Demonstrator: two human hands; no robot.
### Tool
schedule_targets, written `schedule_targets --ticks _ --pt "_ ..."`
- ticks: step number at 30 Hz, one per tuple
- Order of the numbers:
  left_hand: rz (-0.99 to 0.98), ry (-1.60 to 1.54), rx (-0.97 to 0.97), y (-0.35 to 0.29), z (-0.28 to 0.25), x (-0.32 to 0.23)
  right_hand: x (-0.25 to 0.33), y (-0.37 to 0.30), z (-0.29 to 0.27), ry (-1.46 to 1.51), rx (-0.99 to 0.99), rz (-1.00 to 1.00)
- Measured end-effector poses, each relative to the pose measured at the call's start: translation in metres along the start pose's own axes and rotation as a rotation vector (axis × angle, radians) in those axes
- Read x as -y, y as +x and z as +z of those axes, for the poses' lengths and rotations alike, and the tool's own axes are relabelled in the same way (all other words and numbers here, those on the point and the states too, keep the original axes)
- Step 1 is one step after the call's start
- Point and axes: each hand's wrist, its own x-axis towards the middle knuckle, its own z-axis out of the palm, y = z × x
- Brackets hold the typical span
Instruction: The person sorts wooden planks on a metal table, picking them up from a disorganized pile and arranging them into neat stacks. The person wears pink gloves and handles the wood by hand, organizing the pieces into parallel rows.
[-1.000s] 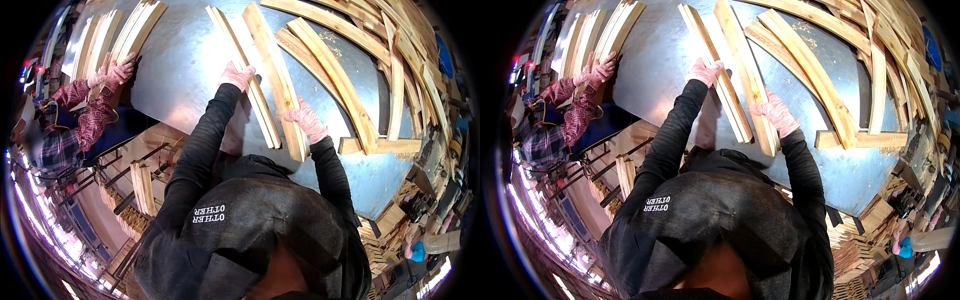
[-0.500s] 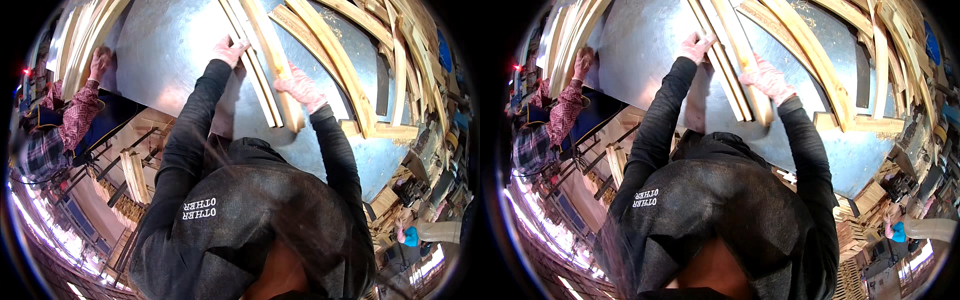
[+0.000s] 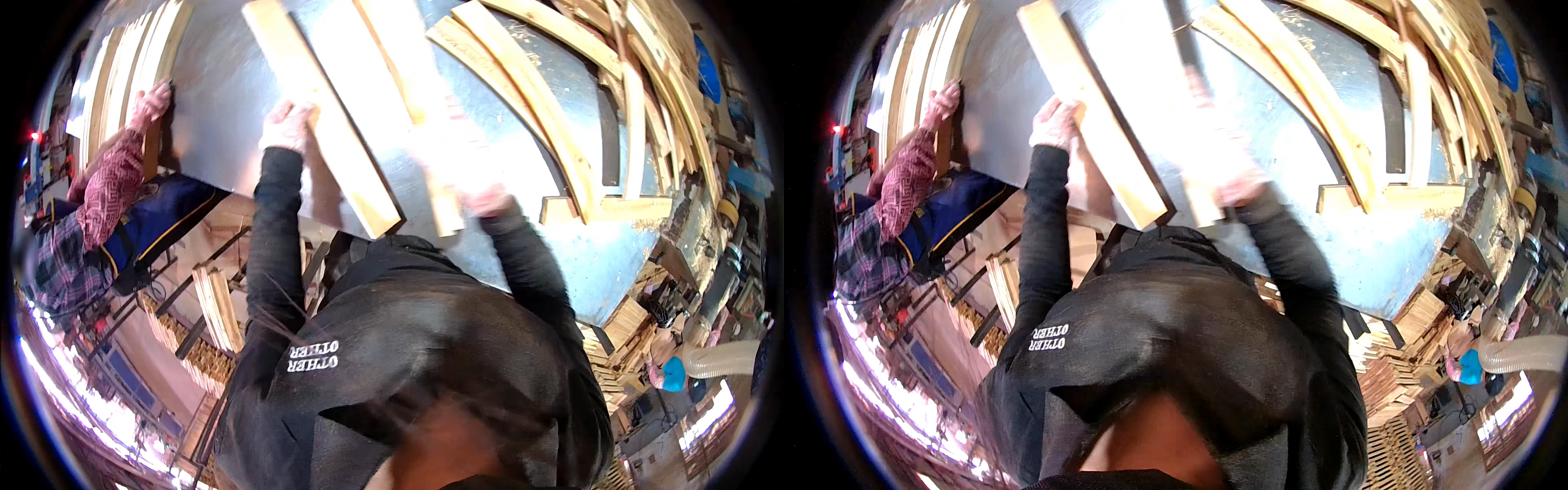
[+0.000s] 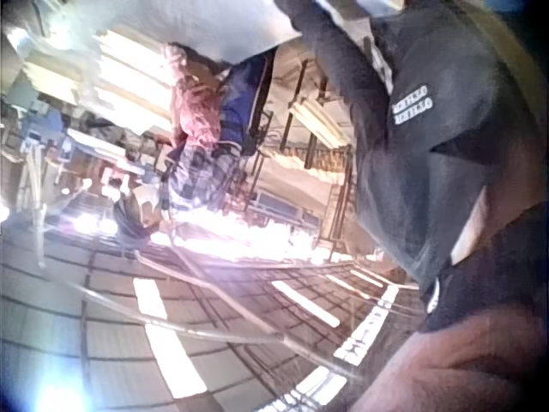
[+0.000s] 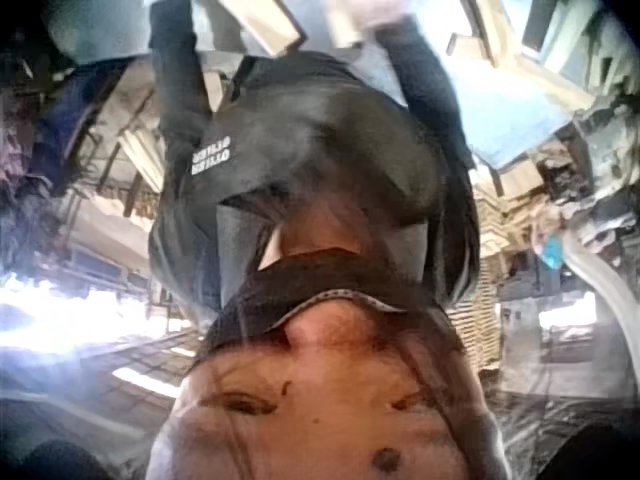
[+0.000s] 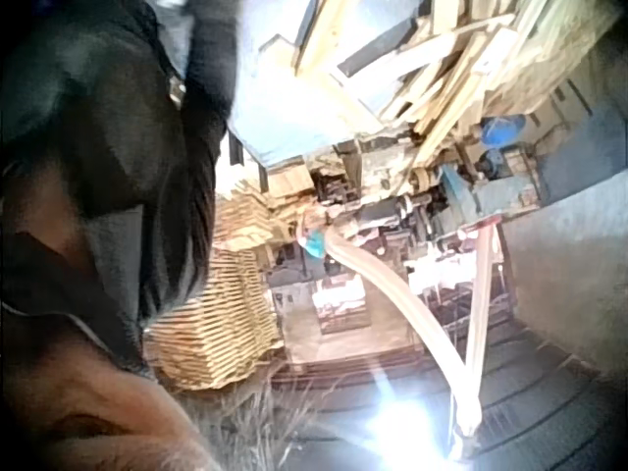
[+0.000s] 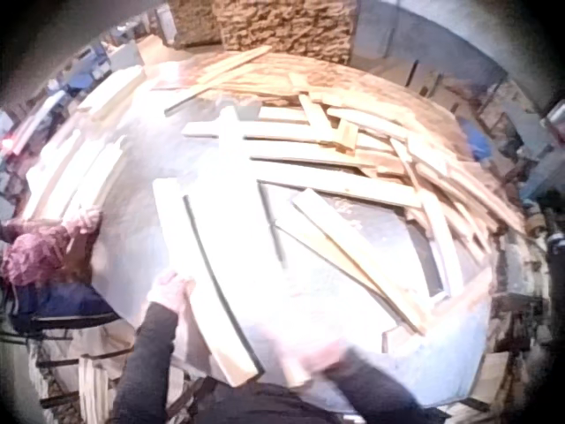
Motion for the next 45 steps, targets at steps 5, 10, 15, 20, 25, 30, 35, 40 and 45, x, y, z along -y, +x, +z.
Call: schedule_targets --ticks 5,10,15,20,25,30,35,40,45 --pt "-0.100 0.777 -0.022 -0.025 0.039 -0.030 0.039 0.044 0.104 -0.057 0.542 0.501" --pt "-0.094 0.555 -0.133 -0.031 0.032 -0.001 -0.053 -0.014 -0.003 -0.167 -0.439 0.398" --pt "-0.076 1.178 -0.185 -0.022 -0.012 -0.054 -0.133 -0.082 -0.093 -0.796 -0.060 0.723" --pt "-0.046 1.525 -0.181 -0.027 -0.025 -0.040 -0.097 -0.061 -0.075 -0.605 -0.149 0.828" --pt "0.823 1.366 0.062 -0.017 0.041 -0.075 -0.074 -0.069 -0.063 -0.079 -0.406 0.787" --pt "1.709 2.037 0.388 0.051 0.167 -0.028 -0.036 -0.087 -0.071 0.477 -0.734 0.679" --pt "1.392 1.806 1.007 0.048 0.196 -0.072 -0.022 -0.134 -0.083 0.581 -1.011 0.612" --pt "0.609 1.691 0.957 -0.017 0.238 -0.196 -0.032 -0.150 -0.075 0.651 -1.371 0.599" --pt "0.551 1.037 0.679 -0.022 0.262 -0.144 -0.050 -0.074 -0.015 0.512 -1.185 0.478"
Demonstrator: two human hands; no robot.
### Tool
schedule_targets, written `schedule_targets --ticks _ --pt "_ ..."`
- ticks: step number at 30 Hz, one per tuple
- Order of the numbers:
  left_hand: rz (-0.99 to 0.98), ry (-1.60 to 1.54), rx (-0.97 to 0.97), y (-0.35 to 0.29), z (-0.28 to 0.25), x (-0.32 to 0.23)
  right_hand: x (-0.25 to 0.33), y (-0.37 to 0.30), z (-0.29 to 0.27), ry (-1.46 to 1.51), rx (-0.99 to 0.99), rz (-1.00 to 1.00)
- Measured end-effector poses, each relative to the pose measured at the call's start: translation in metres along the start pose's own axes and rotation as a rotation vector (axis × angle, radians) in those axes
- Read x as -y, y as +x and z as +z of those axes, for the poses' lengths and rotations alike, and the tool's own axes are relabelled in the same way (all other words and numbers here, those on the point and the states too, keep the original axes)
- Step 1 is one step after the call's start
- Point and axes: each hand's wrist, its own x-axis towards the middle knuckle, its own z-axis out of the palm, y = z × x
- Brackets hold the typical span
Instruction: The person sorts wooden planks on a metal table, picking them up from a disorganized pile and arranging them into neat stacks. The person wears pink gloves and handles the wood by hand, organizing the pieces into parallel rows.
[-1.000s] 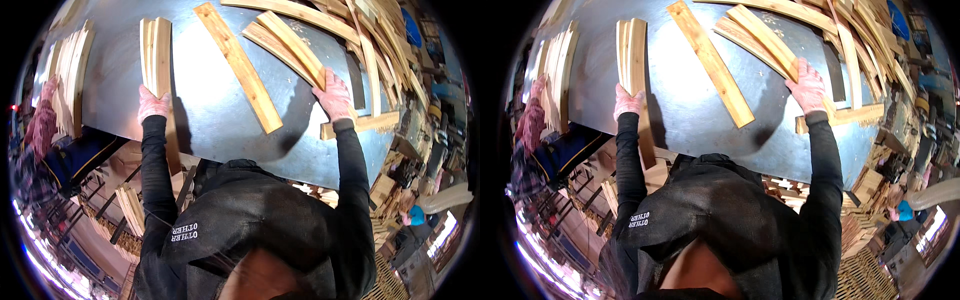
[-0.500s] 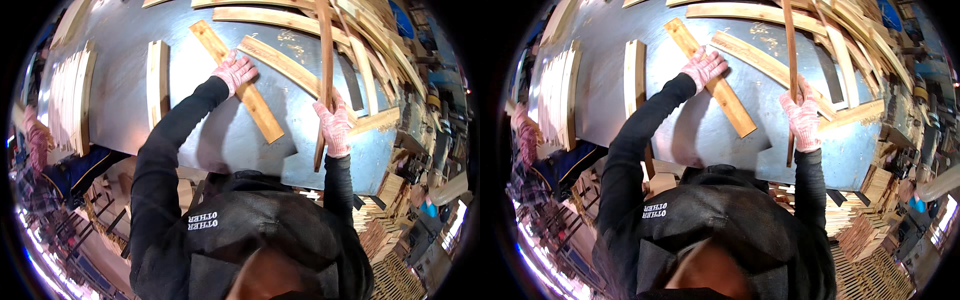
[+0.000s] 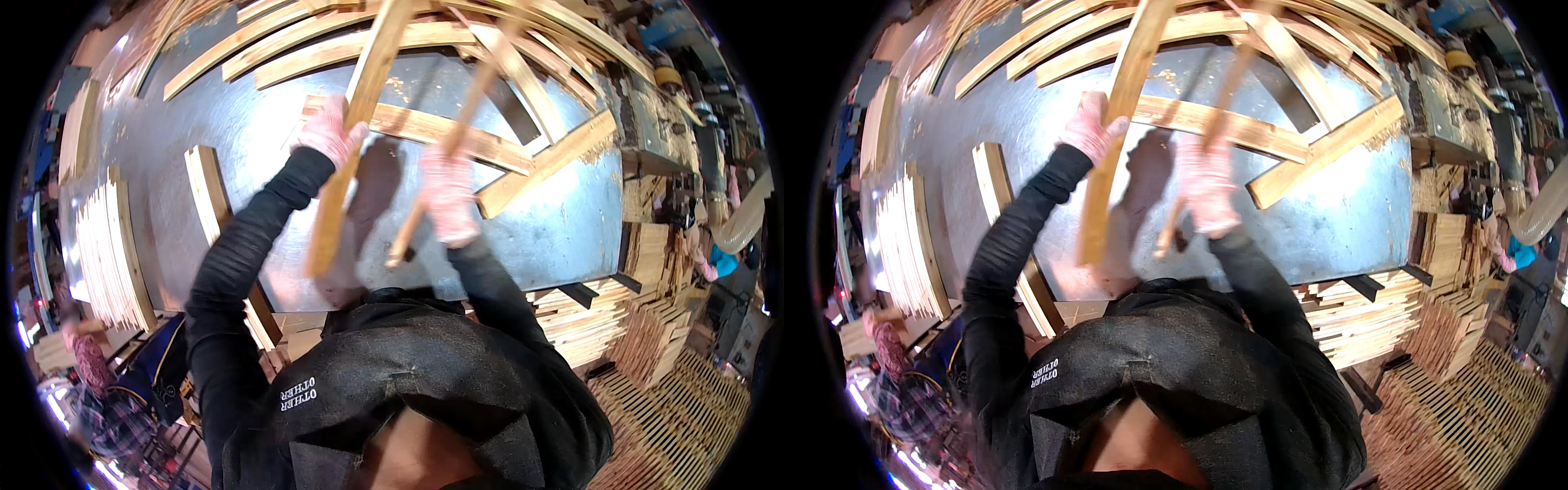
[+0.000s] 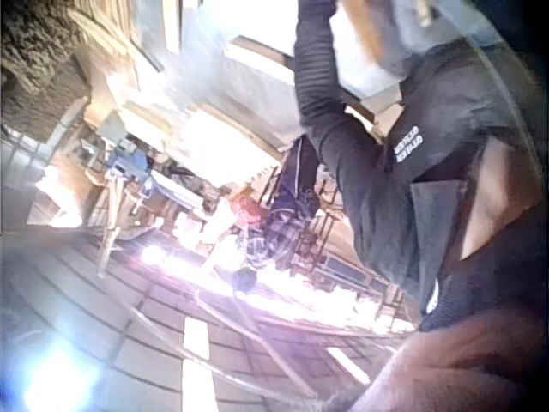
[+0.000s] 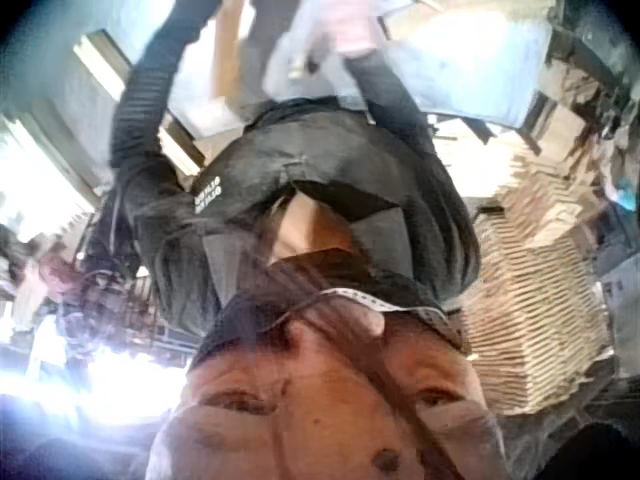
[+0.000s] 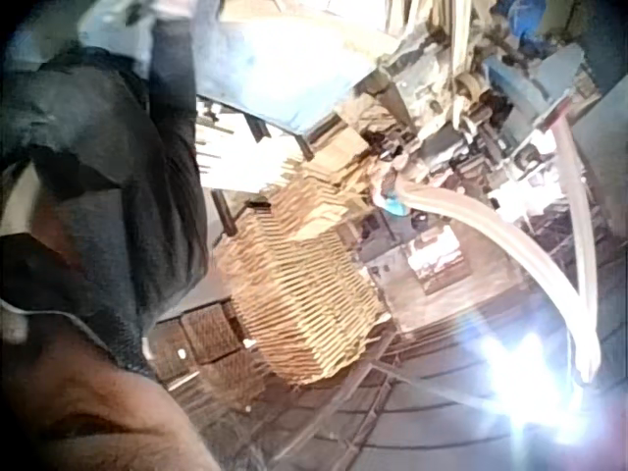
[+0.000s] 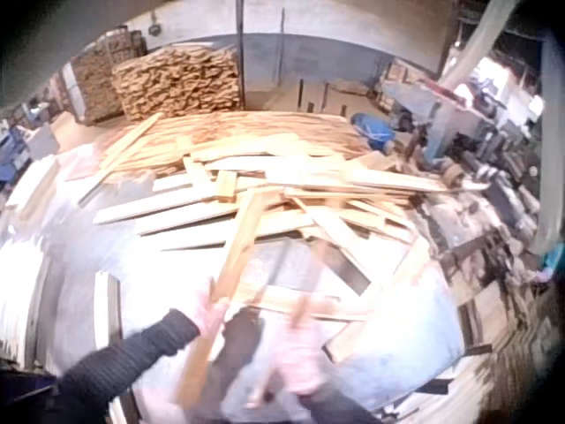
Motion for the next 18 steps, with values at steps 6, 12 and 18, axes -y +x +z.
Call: schedule_targets --ticks 6,12,18 --pt "-0.255 -1.175 -0.076 -0.066 0.166 0.093 -0.077 -0.053 0.030 -0.740 0.517 -0.585" --pt "-0.327 -0.959 -0.234 -0.099 0.099 0.101 -0.026 0.076 -0.029 -1.513 0.608 -0.308" --pt "-0.526 0.013 -0.571 -0.198 -0.110 0.248 -0.012 0.105 -0.022 -1.509 0.895 -0.179"
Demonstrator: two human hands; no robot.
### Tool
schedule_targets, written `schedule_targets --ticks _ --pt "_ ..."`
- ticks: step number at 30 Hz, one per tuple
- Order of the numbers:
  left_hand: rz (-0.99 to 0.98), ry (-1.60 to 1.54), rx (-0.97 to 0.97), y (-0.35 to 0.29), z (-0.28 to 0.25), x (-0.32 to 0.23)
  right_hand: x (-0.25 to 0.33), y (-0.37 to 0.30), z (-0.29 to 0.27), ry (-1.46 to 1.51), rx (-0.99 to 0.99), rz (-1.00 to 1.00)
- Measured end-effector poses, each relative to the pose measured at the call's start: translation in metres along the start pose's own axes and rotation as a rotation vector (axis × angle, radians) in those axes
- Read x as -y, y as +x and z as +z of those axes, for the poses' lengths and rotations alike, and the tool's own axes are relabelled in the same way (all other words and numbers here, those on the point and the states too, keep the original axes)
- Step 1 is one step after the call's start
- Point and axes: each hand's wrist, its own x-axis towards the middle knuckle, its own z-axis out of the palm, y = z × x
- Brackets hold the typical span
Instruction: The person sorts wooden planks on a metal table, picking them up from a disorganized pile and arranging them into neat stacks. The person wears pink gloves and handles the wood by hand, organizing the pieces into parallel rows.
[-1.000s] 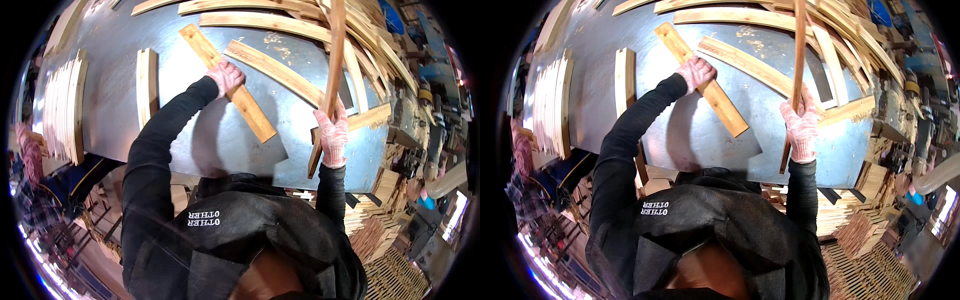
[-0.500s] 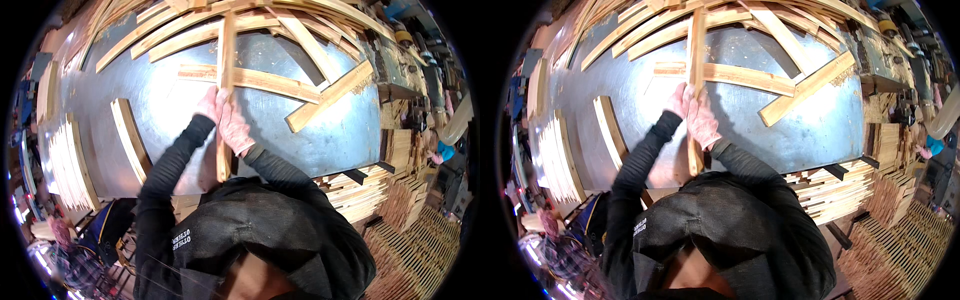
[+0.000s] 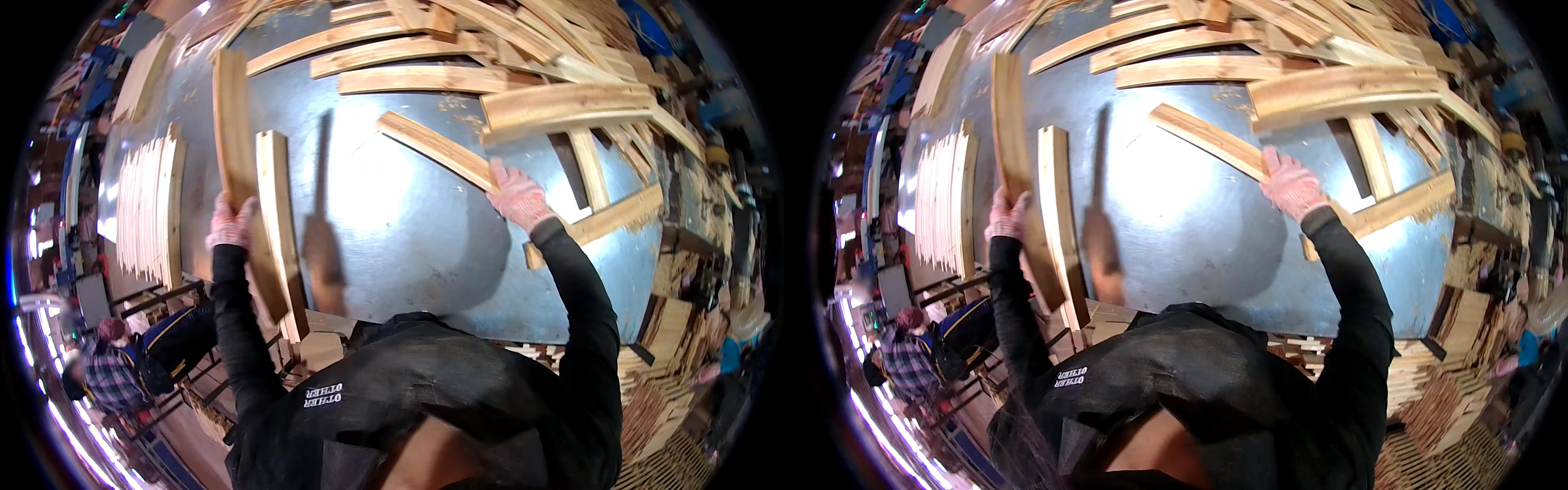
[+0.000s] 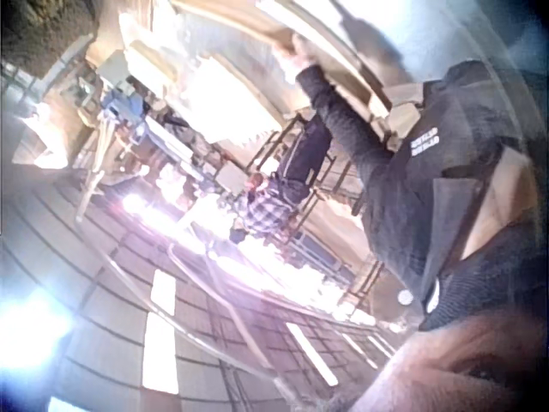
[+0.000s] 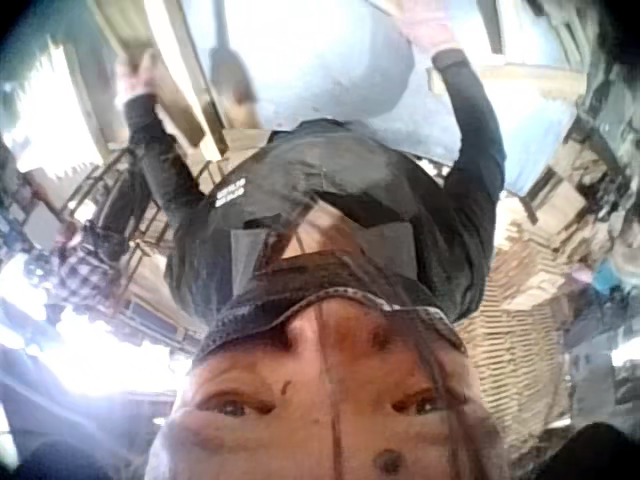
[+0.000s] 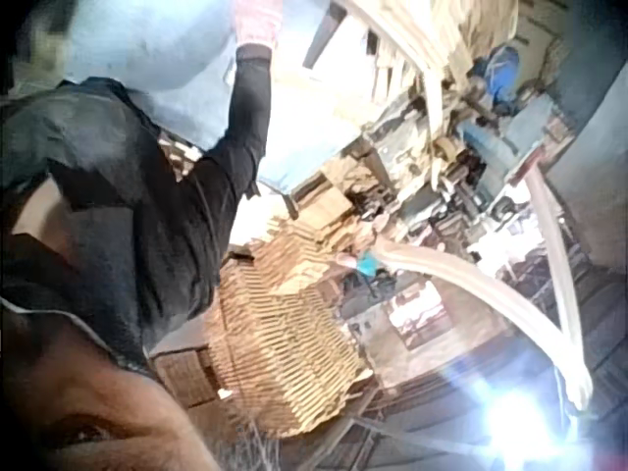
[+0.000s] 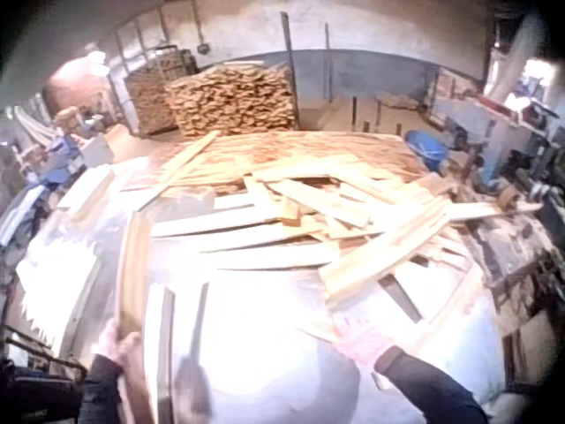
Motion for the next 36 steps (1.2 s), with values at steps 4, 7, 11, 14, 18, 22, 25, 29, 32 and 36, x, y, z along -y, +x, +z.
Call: schedule_targets --ticks 4,7,11,14,18,22,25,29,32,36 --pt "-0.250 0.464 0.015 0.007 -0.050 0.095 0.062 0.006 0.004 0.279 0.183 -0.021" --pt "-0.427 0.572 0.203 -0.015 -0.002 0.176 0.113 0.013 0.030 0.339 0.028 -0.098" --pt "-0.383 0.464 0.085 -0.019 -0.001 0.085 0.189 0.015 0.083 0.436 -0.097 -0.257" --pt "-0.147 -0.072 -0.040 -0.054 0.014 0.061 0.286 0.012 0.069 0.558 0.023 -0.427" --pt "-0.153 -0.070 0.243 -0.100 0.084 0.073 0.341 0.036 0.026 0.195 0.504 -0.558" --pt "-0.105 0.181 0.171 -0.103 0.068 0.039 0.197 0.078 0.013 0.179 -0.792 0.155" --pt "0.114 0.484 0.070 -0.087 0.053 -0.020 0.136 0.090 -0.020 0.551 -0.649 0.670" --pt "0.442 0.049 0.117 -0.022 0.088 -0.135 0.148 0.089 -0.007 1.085 -0.617 0.465" --pt "0.592 0.461 0.075 0.021 0.157 -0.198 0.147 0.055 0.011 1.520 -0.662 0.322" --pt "0.411 0.283 0.472 0.039 0.200 -0.218 0.083 0.007 -0.023 1.503 -0.659 0.402"
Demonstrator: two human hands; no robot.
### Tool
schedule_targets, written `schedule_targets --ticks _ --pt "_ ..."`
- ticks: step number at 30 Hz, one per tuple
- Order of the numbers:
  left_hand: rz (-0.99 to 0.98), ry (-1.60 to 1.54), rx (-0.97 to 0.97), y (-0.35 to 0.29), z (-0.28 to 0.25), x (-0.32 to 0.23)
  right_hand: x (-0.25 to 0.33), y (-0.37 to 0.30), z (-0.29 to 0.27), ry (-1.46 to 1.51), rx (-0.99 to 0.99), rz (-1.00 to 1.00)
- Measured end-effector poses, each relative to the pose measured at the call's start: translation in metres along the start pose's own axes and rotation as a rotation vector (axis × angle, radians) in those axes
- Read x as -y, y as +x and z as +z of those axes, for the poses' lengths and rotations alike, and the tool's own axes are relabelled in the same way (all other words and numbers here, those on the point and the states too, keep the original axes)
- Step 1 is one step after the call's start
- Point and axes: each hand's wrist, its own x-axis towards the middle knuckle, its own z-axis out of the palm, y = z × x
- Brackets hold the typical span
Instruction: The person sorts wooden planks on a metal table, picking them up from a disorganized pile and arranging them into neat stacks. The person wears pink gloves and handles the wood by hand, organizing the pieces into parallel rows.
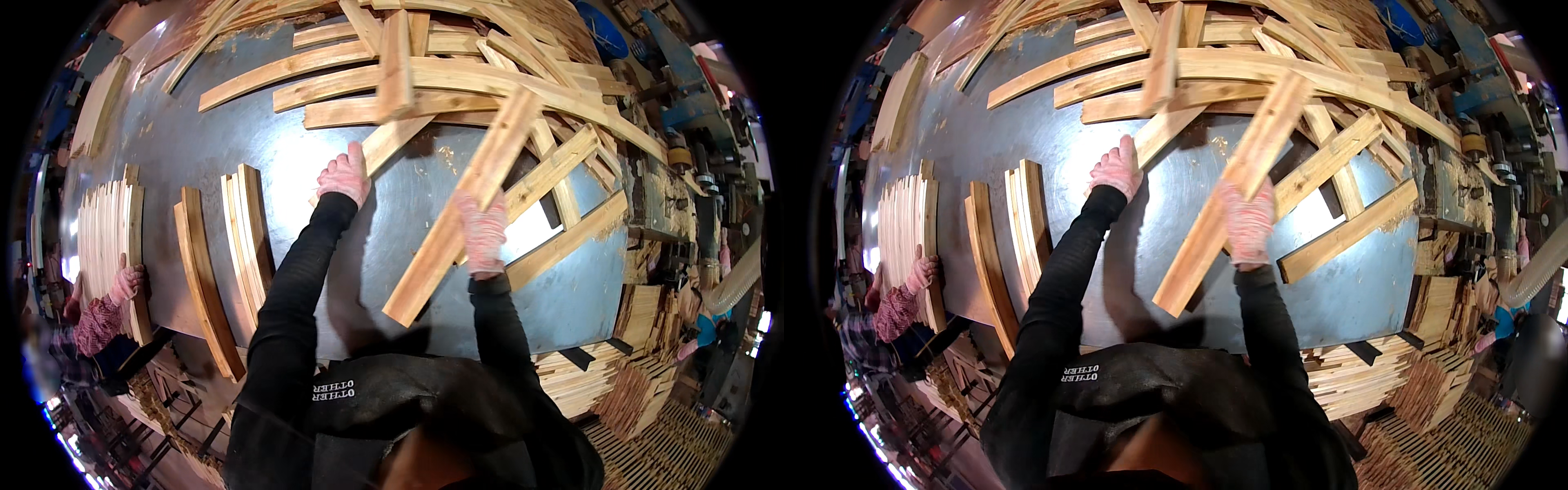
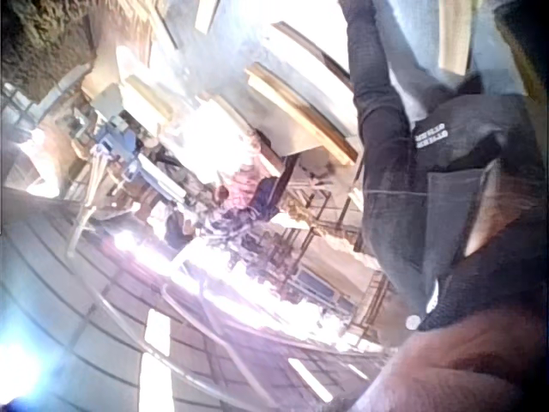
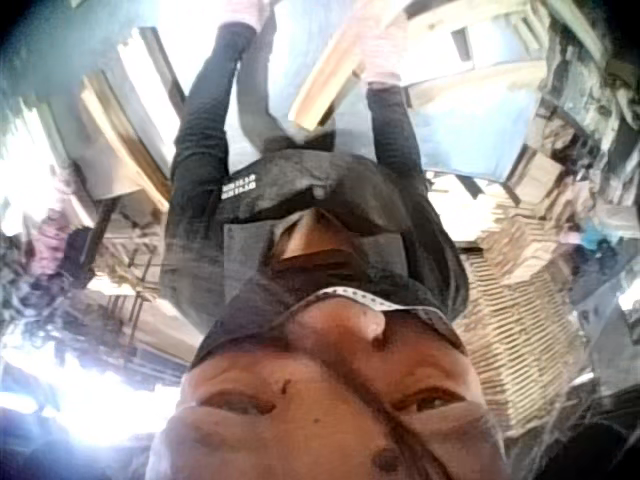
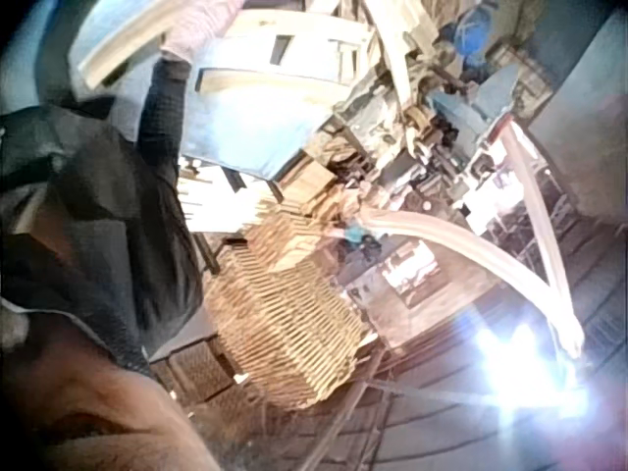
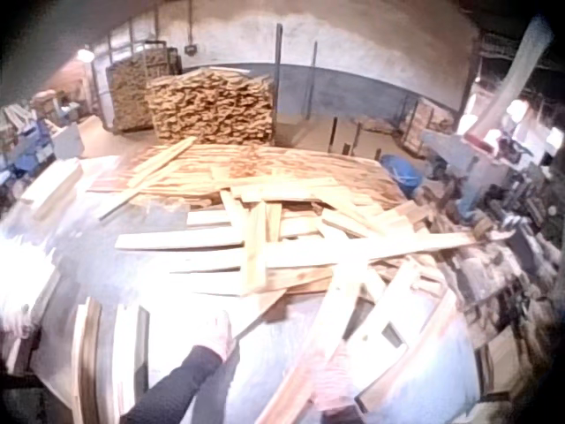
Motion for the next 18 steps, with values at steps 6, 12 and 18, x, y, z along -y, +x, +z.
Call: schedule_targets --ticks 6,12,18 --pt "0.087 -0.976 0.359 -0.091 0.039 -0.013 -0.011 0.001 -0.019 -0.555 0.175 -0.127" --pt "-0.362 -0.438 0.193 -0.137 0.031 -0.062 0.029 0.084 0.012 -0.707 0.445 -0.824" --pt "-0.098 -1.114 0.072 -0.190 0.022 -0.019 0.090 0.279 0.040 -1.717 0.423 -1.115"
